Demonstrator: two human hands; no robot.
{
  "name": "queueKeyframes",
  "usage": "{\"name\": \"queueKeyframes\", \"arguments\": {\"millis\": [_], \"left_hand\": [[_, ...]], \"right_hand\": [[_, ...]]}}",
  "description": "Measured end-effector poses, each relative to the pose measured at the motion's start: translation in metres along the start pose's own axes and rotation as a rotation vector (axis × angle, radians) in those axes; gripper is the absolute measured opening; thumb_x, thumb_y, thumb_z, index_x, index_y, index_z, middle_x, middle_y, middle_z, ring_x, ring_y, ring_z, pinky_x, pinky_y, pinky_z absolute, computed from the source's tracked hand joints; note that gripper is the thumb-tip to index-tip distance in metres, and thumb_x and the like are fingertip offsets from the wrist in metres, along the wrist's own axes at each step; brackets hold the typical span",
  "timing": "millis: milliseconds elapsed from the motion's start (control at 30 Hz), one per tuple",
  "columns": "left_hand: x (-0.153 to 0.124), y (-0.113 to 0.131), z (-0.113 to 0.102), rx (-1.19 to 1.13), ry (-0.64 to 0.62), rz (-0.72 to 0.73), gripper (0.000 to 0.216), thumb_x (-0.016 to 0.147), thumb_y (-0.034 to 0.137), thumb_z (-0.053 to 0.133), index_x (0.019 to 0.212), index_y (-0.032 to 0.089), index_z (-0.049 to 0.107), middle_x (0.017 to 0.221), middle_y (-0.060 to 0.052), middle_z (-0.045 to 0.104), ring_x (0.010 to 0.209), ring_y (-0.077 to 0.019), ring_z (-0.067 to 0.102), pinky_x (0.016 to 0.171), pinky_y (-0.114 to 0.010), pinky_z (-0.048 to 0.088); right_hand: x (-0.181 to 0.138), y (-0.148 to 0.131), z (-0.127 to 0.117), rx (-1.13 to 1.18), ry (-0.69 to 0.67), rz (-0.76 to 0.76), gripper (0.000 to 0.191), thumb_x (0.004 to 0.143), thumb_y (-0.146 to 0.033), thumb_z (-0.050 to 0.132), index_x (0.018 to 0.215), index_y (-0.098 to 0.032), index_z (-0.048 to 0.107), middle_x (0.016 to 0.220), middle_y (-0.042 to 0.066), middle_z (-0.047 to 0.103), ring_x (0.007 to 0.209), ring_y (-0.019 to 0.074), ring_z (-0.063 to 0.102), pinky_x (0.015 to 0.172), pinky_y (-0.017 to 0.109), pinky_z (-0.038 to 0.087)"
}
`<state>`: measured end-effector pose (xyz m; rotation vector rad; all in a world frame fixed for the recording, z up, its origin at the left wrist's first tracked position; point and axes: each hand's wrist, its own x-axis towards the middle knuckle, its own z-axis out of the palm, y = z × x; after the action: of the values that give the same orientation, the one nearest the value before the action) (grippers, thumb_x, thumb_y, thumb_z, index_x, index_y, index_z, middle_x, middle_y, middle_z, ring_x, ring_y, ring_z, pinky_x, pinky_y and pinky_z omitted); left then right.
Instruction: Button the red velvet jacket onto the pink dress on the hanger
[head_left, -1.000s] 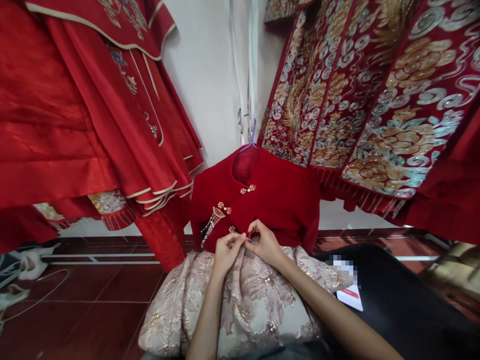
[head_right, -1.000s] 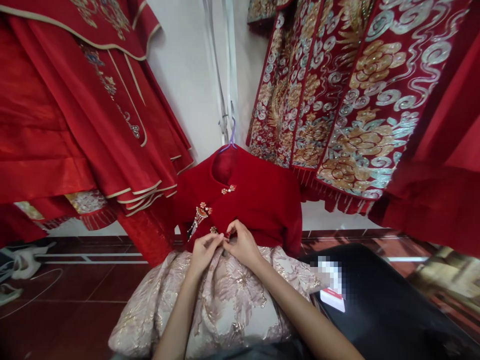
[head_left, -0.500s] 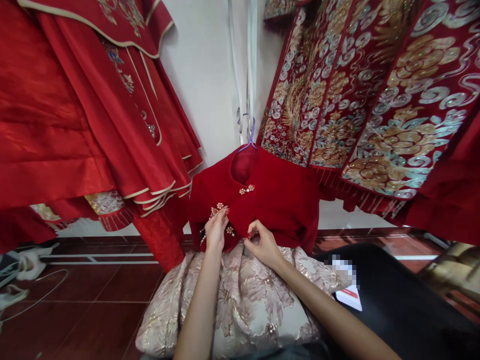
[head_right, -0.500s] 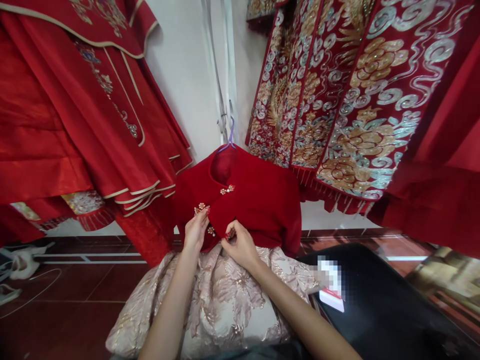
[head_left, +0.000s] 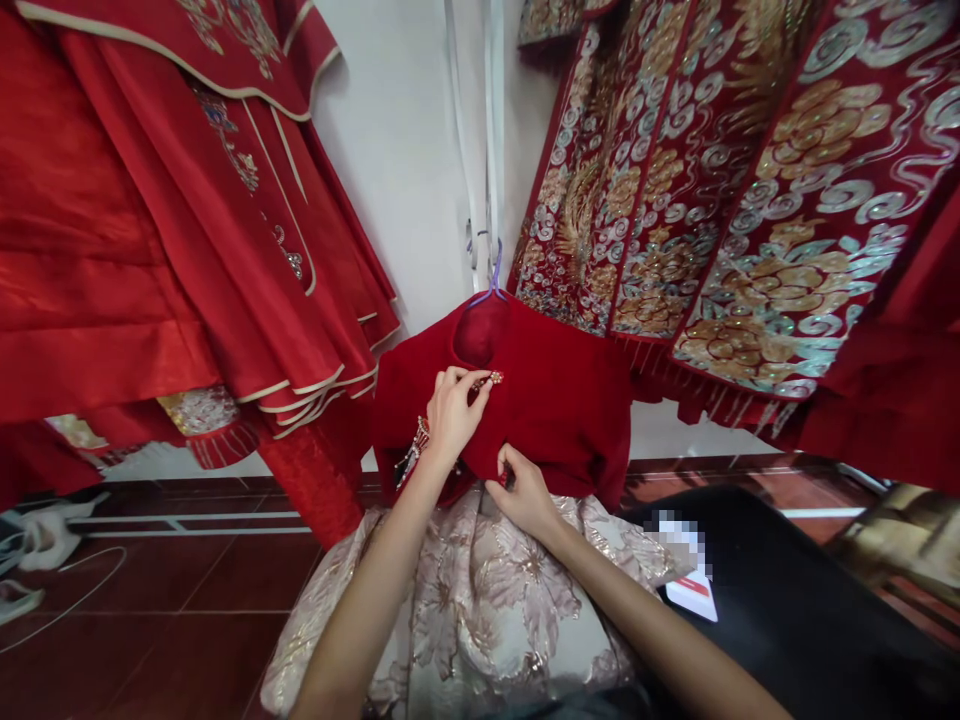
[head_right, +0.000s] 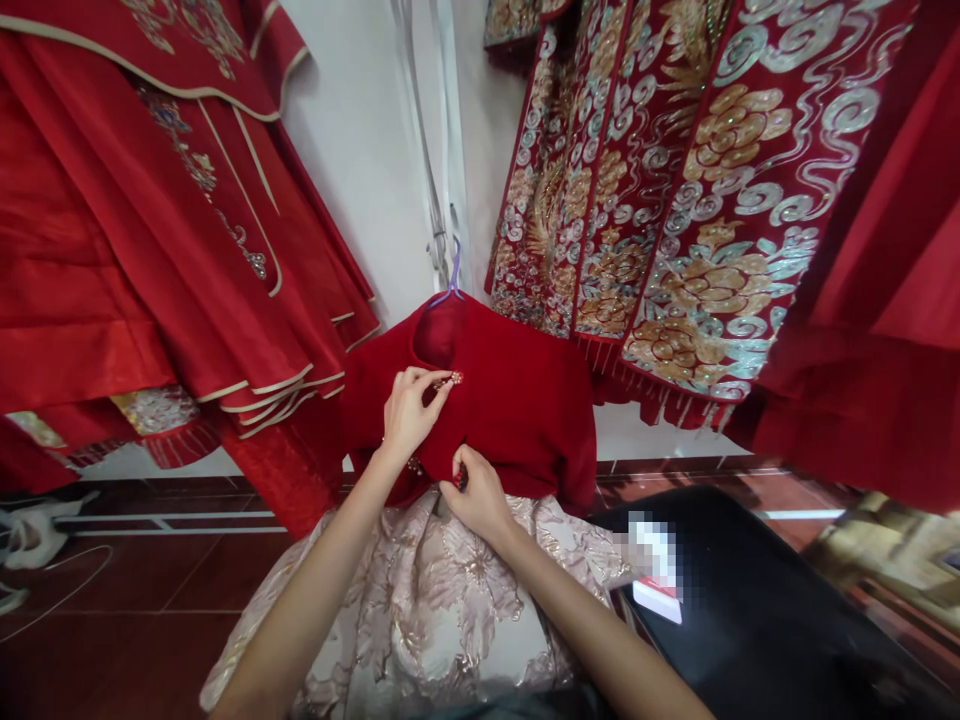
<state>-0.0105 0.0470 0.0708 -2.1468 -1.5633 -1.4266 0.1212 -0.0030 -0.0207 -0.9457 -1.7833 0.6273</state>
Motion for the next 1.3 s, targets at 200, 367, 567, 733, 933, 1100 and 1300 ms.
{"name": "queueKeyframes", "arguments": {"millis": [200,367,567,733,933,1100,1300], "left_hand": [[0.022,0.0,-0.014,0.247,-0.178,0.25,0.022,0.09,0.037,0.051,0.095,0.022,0.067,0.092,-0.007,0.057,0.091,-0.0237,0.048,0.08,-0.038,0.039],[0.03,-0.004,-0.022,0.256,-0.261,0.355,0.02,0.089,0.036,0.052,0.096,0.021,0.063,0.107,-0.007,0.057,0.099,-0.0241,0.047,0.088,-0.04,0.033],[0.033,-0.006,-0.025,0.221,-0.316,0.36,0.017,0.088,0.034,0.053,0.093,0.022,0.064,0.108,-0.006,0.058,0.099,-0.0229,0.047,0.088,-0.04,0.031],[0.035,-0.001,-0.029,0.161,-0.316,0.396,0.01,0.084,0.027,0.055,0.09,0.021,0.061,0.101,-0.004,0.062,0.1,-0.0212,0.05,0.1,-0.045,0.026],[0.041,-0.001,-0.024,0.166,-0.35,0.41,0.009,0.084,0.022,0.049,0.087,0.022,0.057,0.079,0.0,0.062,0.091,-0.0187,0.056,0.114,-0.055,0.004],[0.042,-0.005,-0.021,0.12,-0.315,0.407,0.006,0.084,0.021,0.05,0.084,0.023,0.056,0.078,0.001,0.061,0.091,-0.0189,0.057,0.114,-0.059,-0.004],[0.041,-0.009,-0.022,0.058,-0.301,0.369,0.003,0.085,0.022,0.054,0.083,0.023,0.055,0.08,0.001,0.062,0.092,-0.0194,0.058,0.114,-0.059,0.0]], "right_hand": [[0.0,-0.001,0.0,0.02,-0.003,-0.014,0.017,0.07,-0.013,0.051,0.071,-0.022,0.038,0.068,-0.004,0.045,0.064,0.0137,0.044,0.063,0.025,0.035],[0.001,0.0,0.0,0.025,-0.006,-0.02,0.016,0.07,-0.012,0.052,0.071,-0.022,0.039,0.068,-0.004,0.045,0.064,0.0137,0.043,0.063,0.024,0.035],[0.001,0.001,0.0,0.029,-0.013,-0.019,0.016,0.07,-0.013,0.052,0.07,-0.022,0.038,0.068,-0.004,0.045,0.064,0.0136,0.044,0.062,0.024,0.035],[0.001,-0.001,-0.001,0.035,-0.006,-0.018,0.017,0.07,-0.013,0.051,0.069,-0.022,0.037,0.067,-0.004,0.044,0.063,0.0132,0.043,0.062,0.024,0.034],[0.0,0.001,0.0,0.036,-0.002,-0.022,0.016,0.07,-0.013,0.052,0.07,-0.022,0.038,0.067,-0.004,0.045,0.063,0.0133,0.043,0.062,0.024,0.034],[0.0,0.002,0.001,0.029,0.01,-0.022,0.016,0.069,-0.013,0.052,0.069,-0.022,0.038,0.066,-0.004,0.044,0.063,0.0133,0.043,0.061,0.024,0.034],[0.0,0.0,0.0,0.03,0.001,-0.022,0.015,0.068,-0.013,0.051,0.069,-0.022,0.038,0.066,-0.004,0.044,0.063,0.0133,0.043,0.061,0.024,0.033]]}}
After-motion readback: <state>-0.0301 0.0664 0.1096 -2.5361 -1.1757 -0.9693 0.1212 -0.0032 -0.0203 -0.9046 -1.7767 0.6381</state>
